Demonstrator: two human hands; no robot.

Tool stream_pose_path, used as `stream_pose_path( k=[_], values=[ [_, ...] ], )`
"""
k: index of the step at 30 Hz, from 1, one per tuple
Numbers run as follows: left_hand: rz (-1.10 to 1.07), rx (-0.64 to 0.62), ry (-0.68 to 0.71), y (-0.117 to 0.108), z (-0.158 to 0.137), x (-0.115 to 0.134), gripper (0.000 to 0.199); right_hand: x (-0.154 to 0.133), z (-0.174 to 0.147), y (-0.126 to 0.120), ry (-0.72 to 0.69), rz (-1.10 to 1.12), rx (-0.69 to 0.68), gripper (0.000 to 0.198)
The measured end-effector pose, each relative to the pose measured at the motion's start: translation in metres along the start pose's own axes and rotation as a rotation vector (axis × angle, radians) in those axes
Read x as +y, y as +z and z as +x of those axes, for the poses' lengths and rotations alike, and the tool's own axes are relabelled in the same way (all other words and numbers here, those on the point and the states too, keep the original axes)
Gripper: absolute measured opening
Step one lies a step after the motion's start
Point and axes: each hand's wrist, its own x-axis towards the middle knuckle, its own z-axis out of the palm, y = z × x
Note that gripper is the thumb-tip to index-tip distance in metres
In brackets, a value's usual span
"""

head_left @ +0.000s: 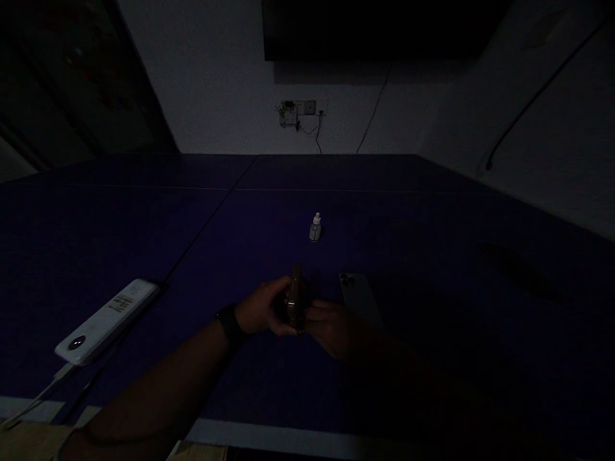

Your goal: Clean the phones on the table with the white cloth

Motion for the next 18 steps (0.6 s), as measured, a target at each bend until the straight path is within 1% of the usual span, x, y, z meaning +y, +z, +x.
stream_pose_path(
  k=[2, 4, 8, 10, 15, 18],
  values=[
    [-0.002, 0.004, -0.014, 0.0002, -0.0003, -0.0004, 0.074, -0.0003, 0.0002, 0.0018, -0.050, 0.024, 0.007, 0.022],
    [-0.007, -0.001, -0.023, 0.0004, -0.0004, -0.0007, 0.074, 0.0014, 0.0010, 0.0016, -0.057, 0.020, 0.022, 0.024],
    [-0.020, -0.015, -0.024, 0.0008, -0.0001, -0.0008, 0.076, 0.0073, 0.0032, 0.0002, 0.036, -0.091, 0.023, 0.026],
    [-0.029, -0.018, -0.021, 0.0008, 0.0000, -0.0010, 0.076, 0.0084, 0.0034, 0.0004, 0.045, -0.112, 0.014, 0.028],
    [-0.032, -0.023, -0.012, 0.0004, 0.0006, -0.0026, 0.074, 0.0044, 0.0000, 0.0012, -0.064, -0.025, -0.011, 0.024],
    [-0.030, -0.032, -0.005, 0.0001, 0.0013, -0.0031, 0.073, 0.0042, -0.0013, 0.0021, -0.074, 0.022, -0.011, 0.026]
  ],
)
